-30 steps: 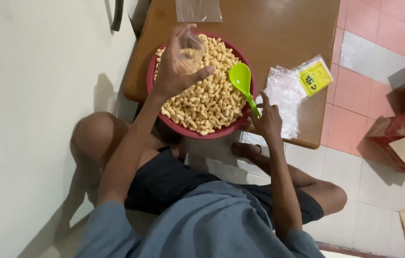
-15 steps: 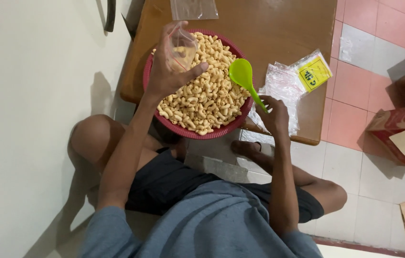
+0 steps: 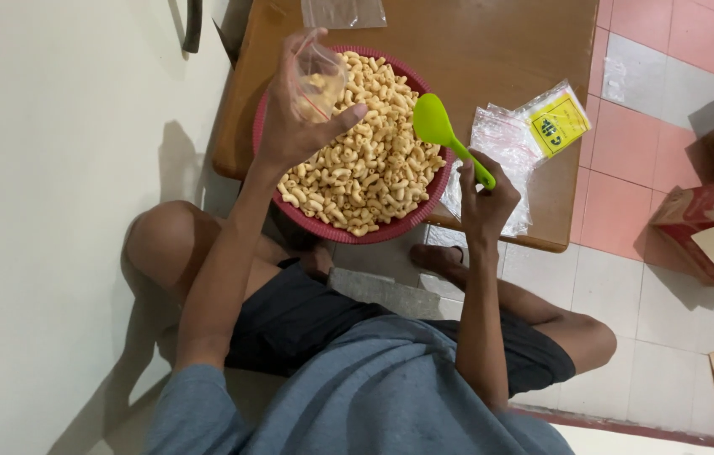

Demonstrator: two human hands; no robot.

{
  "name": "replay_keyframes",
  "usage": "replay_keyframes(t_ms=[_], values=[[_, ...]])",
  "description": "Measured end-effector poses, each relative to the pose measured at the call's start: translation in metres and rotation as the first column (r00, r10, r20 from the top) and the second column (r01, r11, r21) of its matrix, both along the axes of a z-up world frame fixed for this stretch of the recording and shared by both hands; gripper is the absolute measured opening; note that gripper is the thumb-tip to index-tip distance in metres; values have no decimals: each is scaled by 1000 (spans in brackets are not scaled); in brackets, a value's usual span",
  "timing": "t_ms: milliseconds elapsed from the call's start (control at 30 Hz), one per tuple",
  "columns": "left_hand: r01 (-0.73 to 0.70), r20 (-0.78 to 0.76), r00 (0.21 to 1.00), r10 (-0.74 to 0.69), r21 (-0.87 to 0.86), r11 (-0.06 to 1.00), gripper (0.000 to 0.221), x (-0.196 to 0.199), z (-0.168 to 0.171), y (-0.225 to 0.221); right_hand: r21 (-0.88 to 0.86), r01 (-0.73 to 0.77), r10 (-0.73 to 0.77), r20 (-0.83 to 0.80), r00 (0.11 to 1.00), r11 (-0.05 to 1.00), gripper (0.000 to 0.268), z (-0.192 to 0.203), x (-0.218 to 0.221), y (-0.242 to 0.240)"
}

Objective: Filling small plastic bags with snacks from a large bowl using a cup and a spoon.

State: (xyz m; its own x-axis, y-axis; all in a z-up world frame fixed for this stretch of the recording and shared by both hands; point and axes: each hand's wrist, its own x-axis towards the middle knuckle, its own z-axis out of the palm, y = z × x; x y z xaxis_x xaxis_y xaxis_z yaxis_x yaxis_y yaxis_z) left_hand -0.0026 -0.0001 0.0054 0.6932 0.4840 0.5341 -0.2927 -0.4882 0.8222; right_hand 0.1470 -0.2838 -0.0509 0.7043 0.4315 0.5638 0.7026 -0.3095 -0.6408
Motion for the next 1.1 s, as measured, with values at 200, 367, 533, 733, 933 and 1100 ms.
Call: replay_keyframes(t_ms=[200,367,533,733,933,1100], values=[[3,55,999,-4,14,1000,80,-5,11,-1,-71,10,-12,-29,999,997,21,-9,-6,-13],[23,37,999,-23,-4,1000,81,-10,14,0,-142,-13,11,-14,1000,990,21,-10,-13,-4],[42,33,999,-41,-20,999,80,-8,14,0,-148,-28,31,18,999,989,28,-16,-15,-1],[-30,-29,999,35,156,987,85,0,1,2,-128,30,-33,-17,999,991,20,-24,-8,-6],[-31,-13,999,34,174,984,86,1,0,0,32,24,-16,-232,972,999,38,-14,-19,-2],[40,17,999,-42,94,995,85,0,2,-4,62,57,-35,-318,947,996,39,-22,-17,-2]])
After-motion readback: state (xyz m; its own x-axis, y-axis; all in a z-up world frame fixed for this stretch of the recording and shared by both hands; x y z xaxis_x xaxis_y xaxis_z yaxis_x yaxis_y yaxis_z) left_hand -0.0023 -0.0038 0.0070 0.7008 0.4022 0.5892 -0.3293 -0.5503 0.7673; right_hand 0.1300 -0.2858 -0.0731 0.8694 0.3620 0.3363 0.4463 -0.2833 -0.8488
